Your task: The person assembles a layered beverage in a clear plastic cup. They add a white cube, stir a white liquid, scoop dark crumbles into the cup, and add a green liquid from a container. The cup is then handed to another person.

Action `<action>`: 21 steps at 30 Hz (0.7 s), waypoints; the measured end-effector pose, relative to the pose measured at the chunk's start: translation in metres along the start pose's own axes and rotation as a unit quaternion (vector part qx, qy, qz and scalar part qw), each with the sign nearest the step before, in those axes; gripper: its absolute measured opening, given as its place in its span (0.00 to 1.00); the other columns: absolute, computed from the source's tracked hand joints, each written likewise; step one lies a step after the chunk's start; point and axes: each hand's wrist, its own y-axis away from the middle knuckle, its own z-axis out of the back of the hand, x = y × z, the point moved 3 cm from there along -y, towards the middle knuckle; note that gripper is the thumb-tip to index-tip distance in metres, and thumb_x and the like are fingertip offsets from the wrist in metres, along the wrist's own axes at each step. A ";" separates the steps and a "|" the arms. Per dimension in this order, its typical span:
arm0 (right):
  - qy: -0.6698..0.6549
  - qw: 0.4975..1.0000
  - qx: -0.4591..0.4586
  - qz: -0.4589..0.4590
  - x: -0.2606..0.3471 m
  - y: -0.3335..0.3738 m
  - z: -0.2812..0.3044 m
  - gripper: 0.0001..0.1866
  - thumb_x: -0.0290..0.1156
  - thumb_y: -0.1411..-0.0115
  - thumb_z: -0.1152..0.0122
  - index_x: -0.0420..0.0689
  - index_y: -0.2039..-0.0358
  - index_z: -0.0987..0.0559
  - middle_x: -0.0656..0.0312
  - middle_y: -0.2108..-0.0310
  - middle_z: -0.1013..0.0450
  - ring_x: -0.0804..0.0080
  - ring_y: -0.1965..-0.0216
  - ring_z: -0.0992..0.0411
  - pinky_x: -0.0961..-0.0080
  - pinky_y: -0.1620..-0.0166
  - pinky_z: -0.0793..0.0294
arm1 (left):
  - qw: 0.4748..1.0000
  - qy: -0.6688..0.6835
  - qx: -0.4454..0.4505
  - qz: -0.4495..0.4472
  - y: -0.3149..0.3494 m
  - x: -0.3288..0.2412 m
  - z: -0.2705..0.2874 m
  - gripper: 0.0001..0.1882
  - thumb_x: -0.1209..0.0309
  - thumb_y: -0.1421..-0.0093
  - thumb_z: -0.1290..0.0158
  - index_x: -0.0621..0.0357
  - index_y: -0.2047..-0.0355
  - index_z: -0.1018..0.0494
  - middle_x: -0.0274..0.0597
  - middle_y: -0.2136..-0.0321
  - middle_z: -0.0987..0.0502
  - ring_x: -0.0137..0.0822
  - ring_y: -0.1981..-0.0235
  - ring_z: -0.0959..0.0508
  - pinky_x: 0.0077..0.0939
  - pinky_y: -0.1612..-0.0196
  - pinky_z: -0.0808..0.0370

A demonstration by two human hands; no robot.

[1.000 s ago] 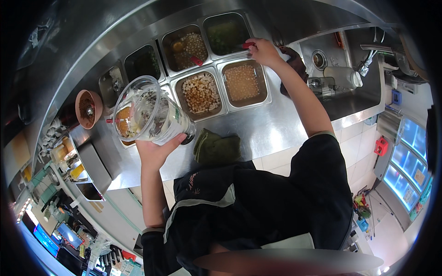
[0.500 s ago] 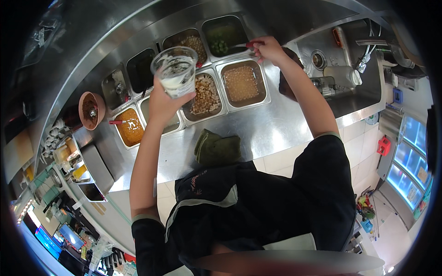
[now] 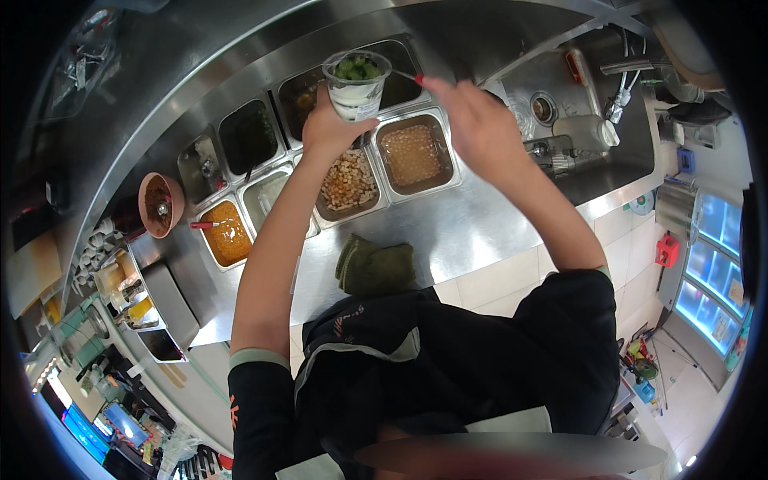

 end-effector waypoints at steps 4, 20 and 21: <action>0.116 0.991 -0.041 0.058 0.023 0.008 0.024 0.25 0.22 0.53 0.45 0.43 0.51 0.27 0.60 0.73 0.31 0.68 0.75 0.30 0.78 0.73 0.28 | 0.997 0.061 -0.026 -0.043 0.001 -0.007 -0.007 0.47 0.59 0.66 0.31 0.59 0.47 0.43 0.52 0.59 0.24 0.50 0.57 0.23 0.38 0.55 0.27; -0.462 0.794 0.062 -0.389 -0.087 0.060 -0.206 0.22 0.29 0.41 0.44 0.39 0.46 0.31 0.58 0.60 0.24 0.78 0.72 0.26 0.85 0.76 0.28 | 0.931 0.238 -0.272 -0.051 0.268 0.051 0.176 0.55 0.64 0.69 0.28 0.61 0.41 0.45 0.44 0.50 0.30 0.37 0.47 0.31 0.32 0.43 0.36; -0.484 0.779 0.045 -0.395 -0.071 0.055 -0.207 0.23 0.27 0.42 0.44 0.40 0.45 0.31 0.58 0.58 0.24 0.76 0.71 0.26 0.83 0.75 0.28 | 0.922 0.233 -0.308 -0.029 0.313 0.054 0.198 0.55 0.64 0.69 0.28 0.61 0.41 0.46 0.44 0.50 0.30 0.37 0.47 0.31 0.32 0.43 0.36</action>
